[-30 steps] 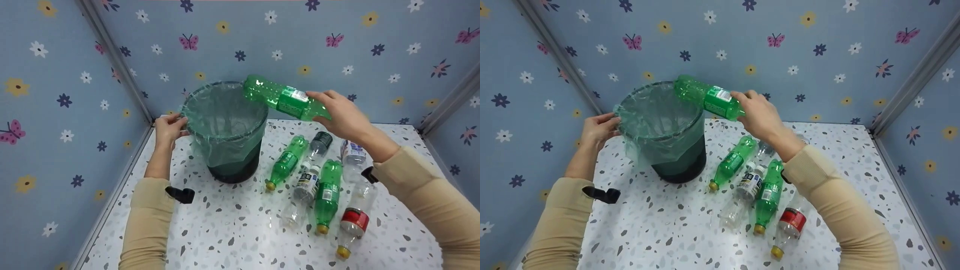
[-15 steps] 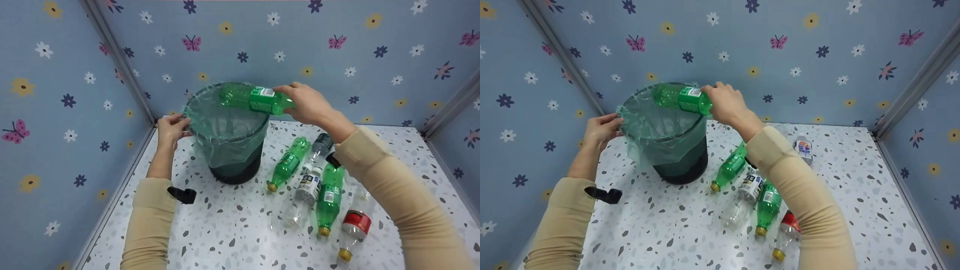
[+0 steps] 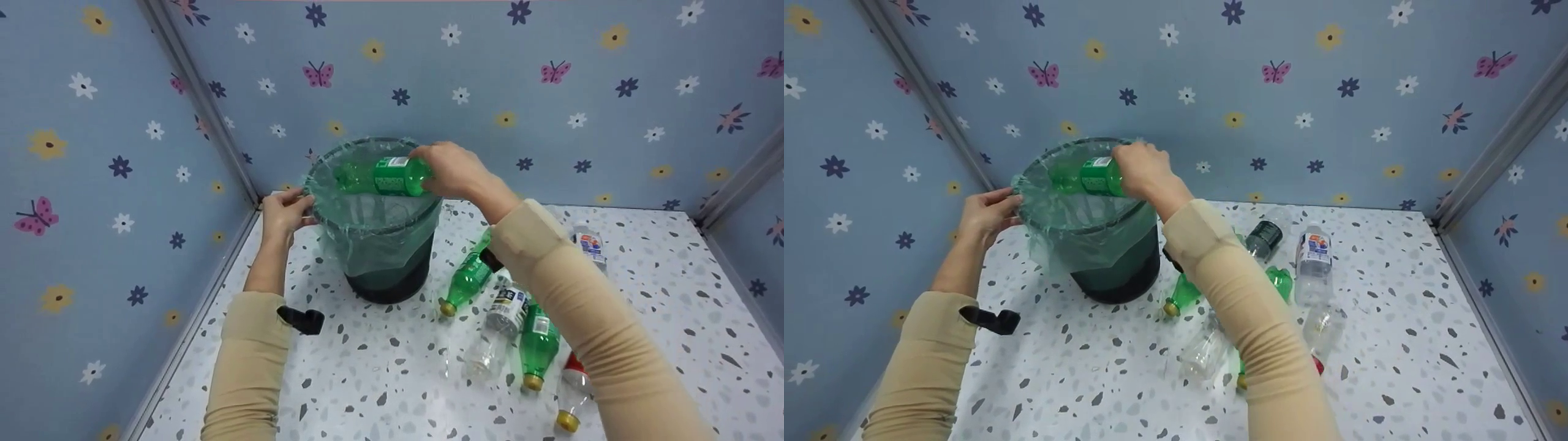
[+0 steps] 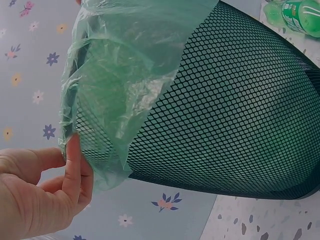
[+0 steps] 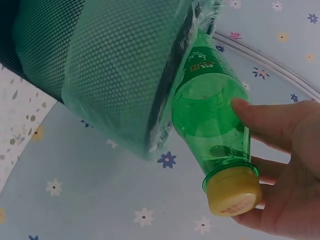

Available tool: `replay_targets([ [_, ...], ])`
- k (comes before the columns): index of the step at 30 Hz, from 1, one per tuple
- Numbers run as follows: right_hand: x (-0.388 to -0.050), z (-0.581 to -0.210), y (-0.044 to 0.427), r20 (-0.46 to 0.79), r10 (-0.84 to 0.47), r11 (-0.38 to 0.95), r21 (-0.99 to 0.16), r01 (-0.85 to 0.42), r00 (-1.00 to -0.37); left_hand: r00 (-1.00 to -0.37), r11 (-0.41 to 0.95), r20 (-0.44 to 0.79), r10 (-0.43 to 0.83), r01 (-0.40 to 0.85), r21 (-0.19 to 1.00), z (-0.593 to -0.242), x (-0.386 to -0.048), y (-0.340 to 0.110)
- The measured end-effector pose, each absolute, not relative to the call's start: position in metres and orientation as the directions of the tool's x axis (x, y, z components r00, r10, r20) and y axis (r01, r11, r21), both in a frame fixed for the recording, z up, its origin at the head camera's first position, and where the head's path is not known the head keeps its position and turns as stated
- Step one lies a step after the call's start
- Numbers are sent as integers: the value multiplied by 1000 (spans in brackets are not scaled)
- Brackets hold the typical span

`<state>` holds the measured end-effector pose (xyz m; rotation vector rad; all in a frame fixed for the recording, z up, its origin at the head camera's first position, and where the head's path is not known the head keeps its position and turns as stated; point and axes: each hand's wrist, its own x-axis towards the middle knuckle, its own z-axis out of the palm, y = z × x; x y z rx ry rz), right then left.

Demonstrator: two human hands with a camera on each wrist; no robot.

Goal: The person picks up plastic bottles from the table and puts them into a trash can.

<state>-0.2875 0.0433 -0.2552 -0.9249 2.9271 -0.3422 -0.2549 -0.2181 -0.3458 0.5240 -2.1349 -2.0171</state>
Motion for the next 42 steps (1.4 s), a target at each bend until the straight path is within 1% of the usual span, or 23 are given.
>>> replay_targets([
  [2,-289,-258,38,-3,-574,796,-237,-557,-819,-933,-28,-138,-331,-136,990,-357,-262,-225],
  [3,-290,-260,36,-6,-574,794,-246,-555,-819,-942,-72,-122,-313,-105,992,-385,-284,-240],
  [5,-291,-264,32,-12,-574,792,-263,-551,-819,-946,-128,-85,-312,-46,991,-424,-314,-261],
  [6,-291,-266,30,-12,-574,789,-275,-549,-819,-948,-152,-91,-305,-47,987,-437,-325,-269],
  [9,-292,-273,26,5,-569,780,-314,-541,-823,-944,-126,-52,-326,-11,992,-485,-365,-292],
  [10,-292,-276,25,13,-566,776,-330,-537,-825,-936,-86,-66,-347,-38,996,-474,-357,-286],
  [12,-293,-281,24,26,-555,766,-373,-523,-832,-933,-60,-103,-345,-88,994,-466,-352,-281],
  [13,-294,-284,24,32,-548,760,-398,-514,-836,-934,-62,-102,-341,-86,994,-453,-340,-274],
  [14,-295,-287,24,34,-540,753,-427,-501,-841,-934,-64,-84,-346,-66,996,-454,-340,-274],
  [15,-295,-290,24,38,-530,745,-455,-487,-847,-932,-52,-99,-349,-86,995,-451,-337,-271],
  [17,-296,-295,23,44,-512,729,-506,-461,-858,-938,-84,-76,-337,-51,995,-448,-332,-269],
  [19,-297,-300,24,56,-497,710,-547,-443,-866,-938,-78,-75,-337,-52,996,-430,-316,-258],
  [20,-296,-301,24,64,-491,702,-562,-438,-869,-933,-45,-70,-353,-58,997,-428,-316,-255],
  [23,-294,-304,26,108,-483,667,-597,-445,-869,-921,14,-134,-365,-150,989,-370,-272,-223],
  [25,-292,-305,29,143,-484,638,-618,-459,-864,-918,33,-144,-370,-168,985,-355,-261,-215],
  [27,-289,-305,31,178,-484,612,-630,-477,-857,-921,34,-129,-367,-152,988,-358,-265,-218],
  [29,-287,-306,35,216,-489,586,-636,-502,-845,-930,-9,-113,-349,-118,993,-375,-277,-230],
  [31,-284,-307,39,248,-493,569,-634,-524,-834,-936,-60,-69,-345,-52,997,-410,-305,-250],
  [34,-279,-309,47,288,-491,544,-636,-548,-822,-938,-115,-110,-328,-76,990,-445,-338,-273],
  [36,-277,-312,52,300,-487,533,-643,-551,-821,-932,-84,-108,-345,-84,993,-460,-352,-281],
  [37,-276,-313,55,305,-485,526,-647,-552,-820,-937,-93,-101,-334,-74,993,-459,-351,-281],
  [39,-273,-316,62,314,-484,516,-651,-556,-817,-935,-72,-97,-342,-77,994,-441,-335,-271],
  [42,-269,-322,73,332,-486,502,-651,-569,-808,-933,-50,-96,-346,-83,995,-392,-293,-242],
])
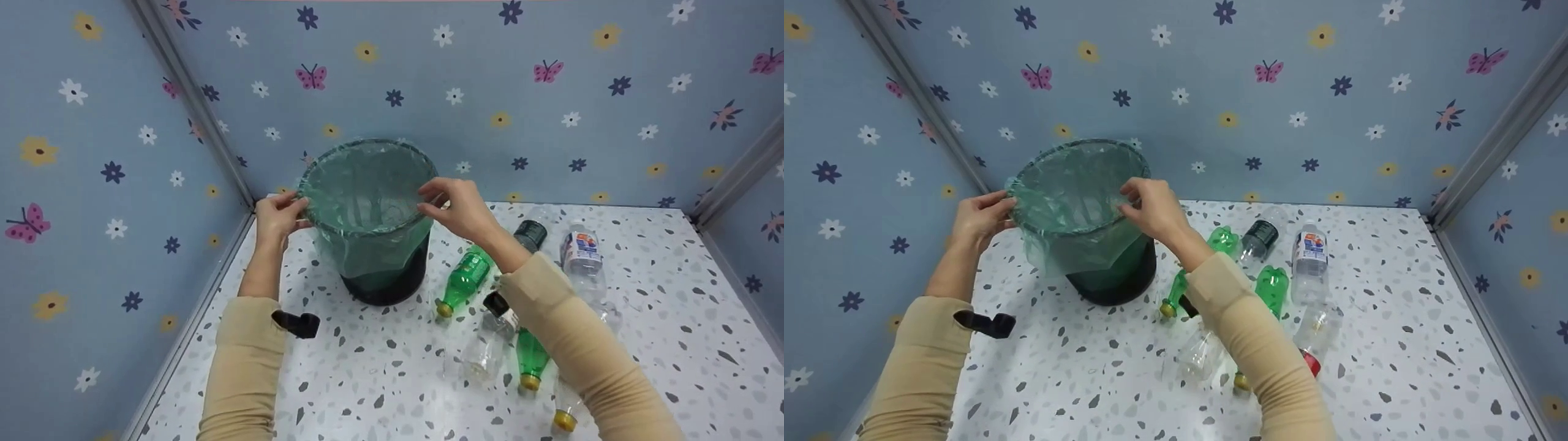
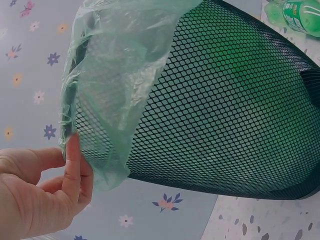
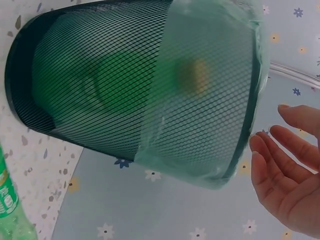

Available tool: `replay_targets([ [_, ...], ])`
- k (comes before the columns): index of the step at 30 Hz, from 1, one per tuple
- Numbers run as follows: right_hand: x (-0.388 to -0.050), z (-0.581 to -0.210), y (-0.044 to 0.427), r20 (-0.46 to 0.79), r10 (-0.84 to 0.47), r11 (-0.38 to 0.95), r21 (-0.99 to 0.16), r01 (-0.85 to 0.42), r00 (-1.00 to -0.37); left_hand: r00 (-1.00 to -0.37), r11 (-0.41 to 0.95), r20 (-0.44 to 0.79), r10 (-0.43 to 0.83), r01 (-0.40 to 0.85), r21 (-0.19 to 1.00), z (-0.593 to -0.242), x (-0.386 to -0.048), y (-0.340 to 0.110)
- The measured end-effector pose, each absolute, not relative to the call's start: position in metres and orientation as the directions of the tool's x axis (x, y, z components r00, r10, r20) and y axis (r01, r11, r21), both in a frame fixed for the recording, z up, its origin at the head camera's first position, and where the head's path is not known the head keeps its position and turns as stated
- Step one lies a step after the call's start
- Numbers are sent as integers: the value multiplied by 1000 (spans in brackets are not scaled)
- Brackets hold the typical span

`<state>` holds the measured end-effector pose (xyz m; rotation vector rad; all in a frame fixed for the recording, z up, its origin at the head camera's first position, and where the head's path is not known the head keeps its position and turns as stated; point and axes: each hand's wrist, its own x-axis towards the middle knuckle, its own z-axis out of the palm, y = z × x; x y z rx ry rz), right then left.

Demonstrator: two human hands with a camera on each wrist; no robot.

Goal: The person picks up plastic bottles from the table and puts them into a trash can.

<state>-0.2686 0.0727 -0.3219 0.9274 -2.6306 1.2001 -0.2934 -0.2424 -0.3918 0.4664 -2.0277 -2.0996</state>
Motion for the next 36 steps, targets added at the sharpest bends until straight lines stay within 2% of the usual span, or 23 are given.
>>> replay_targets([
  [2,-266,-327,80,345,-491,492,-648,-582,-800,-927,-13,-124,-354,-128,992,-359,-267,-224],
  [5,-261,-335,91,361,-506,480,-636,-604,-783,-926,20,-119,-358,-135,991,-343,-253,-214],
  [11,-248,-352,114,374,-556,491,-573,-656,-742,-925,53,-108,-364,-137,989,-347,-258,-216],
  [21,-221,-381,154,334,-555,568,-517,-640,-762,-924,70,-93,-370,-128,989,-348,-256,-216],
  [28,-196,-402,186,311,-473,643,-517,-565,-824,-926,78,-91,-367,-128,989,-347,-257,-216],
  [36,-168,-416,220,180,-302,776,-523,-351,-936,-928,70,-85,-362,-118,991,-346,-256,-215],
])
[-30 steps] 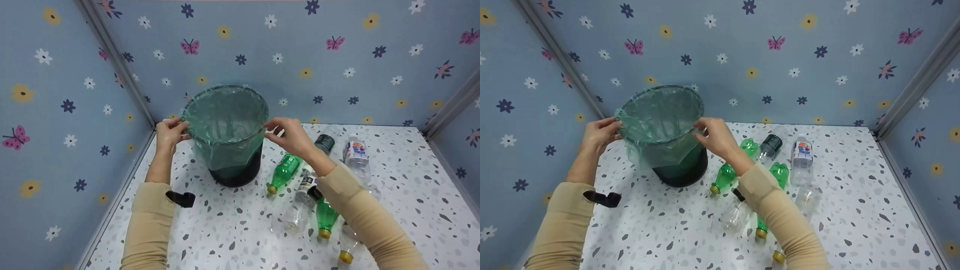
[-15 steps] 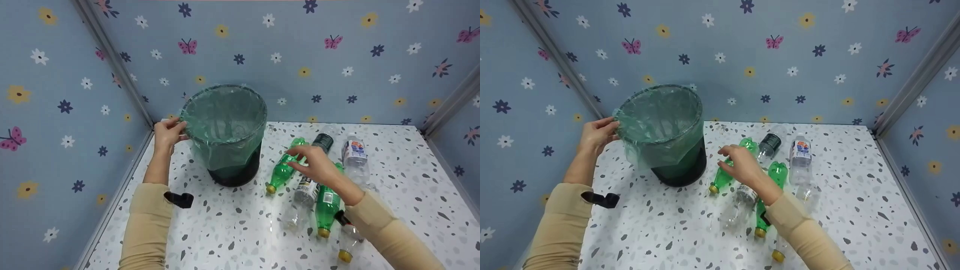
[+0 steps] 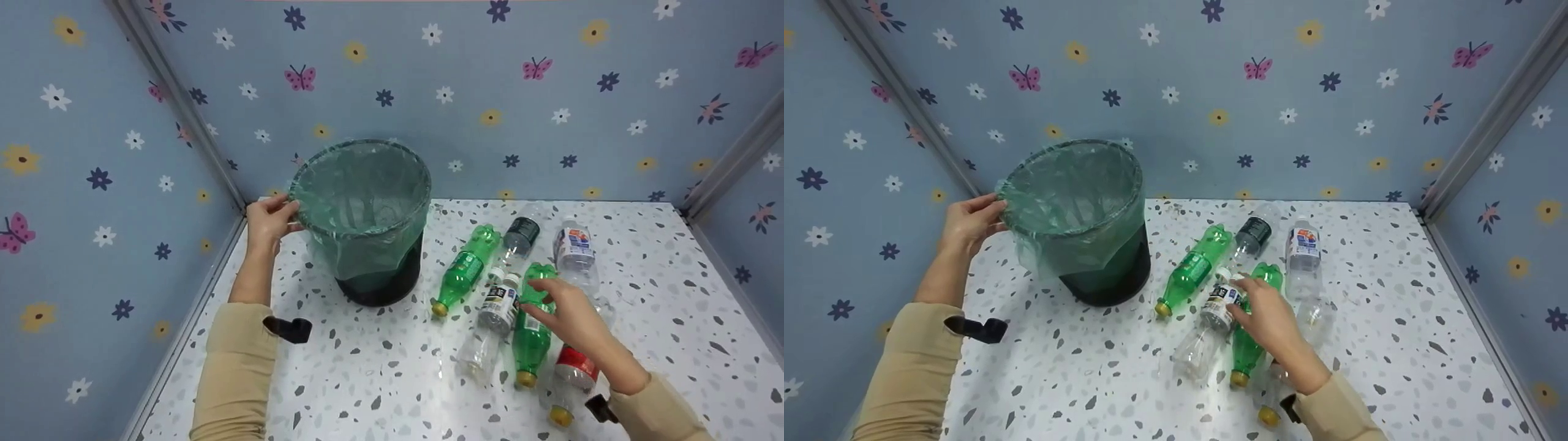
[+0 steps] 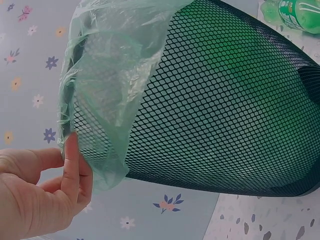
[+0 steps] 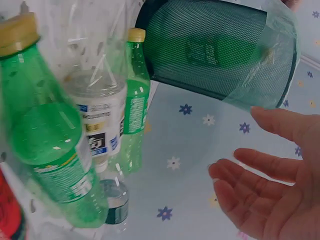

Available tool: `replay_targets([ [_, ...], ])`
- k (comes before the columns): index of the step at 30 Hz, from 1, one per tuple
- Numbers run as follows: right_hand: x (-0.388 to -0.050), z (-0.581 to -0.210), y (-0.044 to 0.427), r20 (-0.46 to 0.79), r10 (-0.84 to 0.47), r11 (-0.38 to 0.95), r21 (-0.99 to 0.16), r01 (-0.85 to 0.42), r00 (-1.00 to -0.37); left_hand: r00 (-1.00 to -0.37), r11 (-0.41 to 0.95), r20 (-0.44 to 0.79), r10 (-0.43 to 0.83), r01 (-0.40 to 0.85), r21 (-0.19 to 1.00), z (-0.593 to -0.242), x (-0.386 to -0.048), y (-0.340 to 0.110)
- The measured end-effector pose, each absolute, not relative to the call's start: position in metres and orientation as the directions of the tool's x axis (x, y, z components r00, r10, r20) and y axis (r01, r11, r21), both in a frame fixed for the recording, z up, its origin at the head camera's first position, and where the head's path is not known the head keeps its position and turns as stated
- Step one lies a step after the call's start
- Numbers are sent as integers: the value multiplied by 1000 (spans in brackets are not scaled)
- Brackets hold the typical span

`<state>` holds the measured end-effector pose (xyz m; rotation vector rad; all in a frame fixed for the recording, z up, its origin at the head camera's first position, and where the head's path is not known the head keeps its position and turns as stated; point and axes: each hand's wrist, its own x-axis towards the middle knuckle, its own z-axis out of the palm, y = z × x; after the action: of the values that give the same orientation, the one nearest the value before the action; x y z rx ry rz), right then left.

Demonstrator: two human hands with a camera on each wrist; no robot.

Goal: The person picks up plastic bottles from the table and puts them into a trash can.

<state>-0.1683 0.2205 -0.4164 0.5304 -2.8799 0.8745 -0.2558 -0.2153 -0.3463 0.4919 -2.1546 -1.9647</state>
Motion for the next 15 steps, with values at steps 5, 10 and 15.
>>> replay_targets([
  [5,-156,-420,237,114,-212,811,-534,-240,-971,-929,51,-83,-361,-108,993,-347,-256,-216],
  [10,-146,-426,251,34,-125,835,-537,-124,-992,-926,61,-89,-368,-120,991,-351,-259,-217],
  [15,-134,-437,263,-60,-29,833,-553,9,-998,-944,-31,-47,-326,-39,999,-394,-292,-244],
])
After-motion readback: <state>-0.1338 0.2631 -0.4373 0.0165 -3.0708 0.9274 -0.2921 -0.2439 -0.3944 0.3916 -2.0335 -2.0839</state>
